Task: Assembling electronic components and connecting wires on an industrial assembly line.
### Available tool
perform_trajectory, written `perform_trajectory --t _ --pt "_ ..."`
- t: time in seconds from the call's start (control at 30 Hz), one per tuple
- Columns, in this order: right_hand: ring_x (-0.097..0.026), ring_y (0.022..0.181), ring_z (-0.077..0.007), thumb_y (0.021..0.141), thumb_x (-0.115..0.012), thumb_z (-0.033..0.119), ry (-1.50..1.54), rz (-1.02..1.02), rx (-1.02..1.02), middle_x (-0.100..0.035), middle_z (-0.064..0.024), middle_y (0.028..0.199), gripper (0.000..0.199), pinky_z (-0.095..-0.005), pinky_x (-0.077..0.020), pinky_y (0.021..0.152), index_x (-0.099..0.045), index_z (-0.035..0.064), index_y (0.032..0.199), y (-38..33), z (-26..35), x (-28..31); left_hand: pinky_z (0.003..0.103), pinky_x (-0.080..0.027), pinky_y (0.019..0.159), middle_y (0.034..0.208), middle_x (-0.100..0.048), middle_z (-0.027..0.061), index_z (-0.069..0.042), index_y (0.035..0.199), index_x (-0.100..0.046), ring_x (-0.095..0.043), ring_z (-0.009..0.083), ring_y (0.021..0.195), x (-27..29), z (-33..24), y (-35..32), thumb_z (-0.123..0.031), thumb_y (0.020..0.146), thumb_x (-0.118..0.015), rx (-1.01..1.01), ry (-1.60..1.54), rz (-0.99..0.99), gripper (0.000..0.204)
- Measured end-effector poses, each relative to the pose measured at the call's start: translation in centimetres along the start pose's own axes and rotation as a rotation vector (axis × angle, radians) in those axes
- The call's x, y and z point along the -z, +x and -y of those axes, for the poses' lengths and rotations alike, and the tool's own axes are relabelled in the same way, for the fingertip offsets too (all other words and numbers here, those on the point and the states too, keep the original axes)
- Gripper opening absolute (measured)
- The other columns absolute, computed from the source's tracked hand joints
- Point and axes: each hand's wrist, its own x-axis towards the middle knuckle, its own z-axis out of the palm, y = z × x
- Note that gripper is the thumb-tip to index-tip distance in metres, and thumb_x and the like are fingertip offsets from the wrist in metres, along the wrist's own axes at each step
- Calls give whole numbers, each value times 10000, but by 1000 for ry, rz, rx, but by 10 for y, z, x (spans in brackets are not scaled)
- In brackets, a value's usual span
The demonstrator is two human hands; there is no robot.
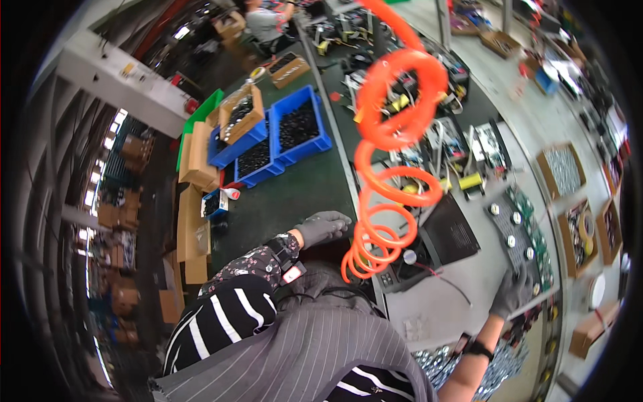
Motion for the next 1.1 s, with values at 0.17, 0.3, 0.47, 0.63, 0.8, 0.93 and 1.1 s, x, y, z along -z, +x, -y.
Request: perform_trajectory --t 0.17,0.3,0.47,0.63,0.8,0.93,1.1 --pt "-486 1056 -360 889 -516 290 57 56 -179 -530 -193 1150 383 -447 -382 908 -534 35 1173 -50 4 28 232 -442 691 902 -597 -4 -51 1116 -577 -515 67 745 40 -1 -16 -189 898 -505 144 -263 -74 269" --pt "-510 974 -290 915 -489 290 413 71 -548 -497 -221 1151 425 -353 -434 821 -508 -46 1173 -93 16 44 272 -474 734 876 -634 38 -62 1028 -630 -587 126 795 111 5 -25 -227 880 -523 -3 102 -383 246" --pt "-510 1035 -329 882 -479 214 393 324 -729 -314 -255 1377 757 -395 -417 879 5 91 1452 -142 49 62 372 -467 845 1004 -640 121 -140 954 -663 -602 296 947 260 7 -32 -289 803 -526 -59 581 -934 253" --pt "-520 1071 -309 915 -421 422 63 512 -784 -533 -176 1199 488 -356 -441 871 -504 46 1215 -179 75 41 394 -459 866 1037 -631 112 -153 928 -676 -590 302 981 387 26 -38 -293 786 -497 245 552 -1078 268" --pt "-528 1072 -323 891 -437 471 122 528 -859 -548 -188 1195 549 -363 -430 892 -526 28 1202 -198 69 28 419 -437 896 1087 -604 150 -122 973 -661 -574 326 1014 448 67 -26 -281 803 -438 323 544 -981 323" --pt "-534 1062 -327 883 -446 480 115 521 -904 -557 -194 1184 564 -365 -428 895 -535 18 1193 -197 64 22 405 -419 865 1030 -611 189 -42 912 -643 -558 334 1003 451 68 -16 -409 827 -444 206 546 -867 426" --pt "-540 1037 -323 887 -452 453 109 499 -915 -562 -196 1162 541 -366 -433 882 -536 10 1184 -188 75 5 404 -434 860 973 -653 152 -63 941 -680 -606 302 960 436 44 -4 -590 812 -440 431 710 -601 594"
